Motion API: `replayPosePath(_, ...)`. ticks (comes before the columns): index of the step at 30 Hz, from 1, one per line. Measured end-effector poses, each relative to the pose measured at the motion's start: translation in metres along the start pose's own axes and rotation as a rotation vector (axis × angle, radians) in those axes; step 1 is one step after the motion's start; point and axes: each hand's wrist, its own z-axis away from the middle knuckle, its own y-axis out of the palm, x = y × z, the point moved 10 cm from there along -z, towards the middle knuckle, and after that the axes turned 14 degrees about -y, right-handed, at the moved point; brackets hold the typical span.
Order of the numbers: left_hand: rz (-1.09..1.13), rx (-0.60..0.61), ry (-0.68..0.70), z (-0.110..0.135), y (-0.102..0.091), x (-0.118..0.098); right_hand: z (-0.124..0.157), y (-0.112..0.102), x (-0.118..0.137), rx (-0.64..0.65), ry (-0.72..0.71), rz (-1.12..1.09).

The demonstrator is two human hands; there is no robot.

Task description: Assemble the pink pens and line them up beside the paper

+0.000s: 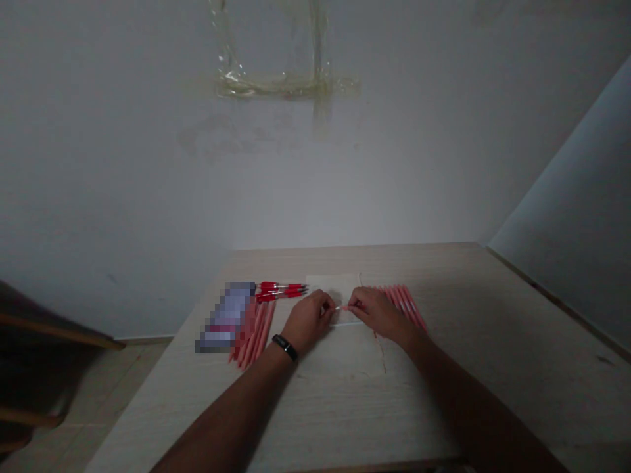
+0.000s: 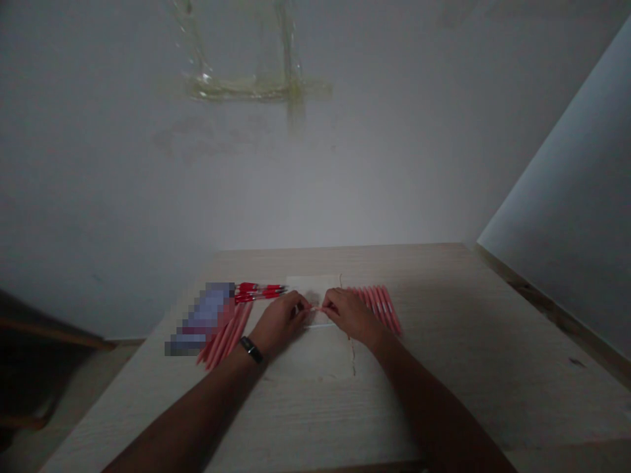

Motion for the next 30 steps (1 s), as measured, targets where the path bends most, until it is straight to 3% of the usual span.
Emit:
replayPosePath(13, -0.007, 0.024, 0.007, 0.001, 0.002, -0.002, -0.001, 0.000, 0.003, 0.016, -0.011, -0.024)
replayPosePath(19, 0.026, 0.063, 0.066, 0.004, 0.007, -0.010, -0.001, 0.008, 0.012, 0.024, -0.042, -0.149)
replayPosePath(30, 0.057, 0.081, 0.096, 0.004, 0.007, -0.011, 0.001, 0.012, 0.006, 0.025, 0.031, -0.217)
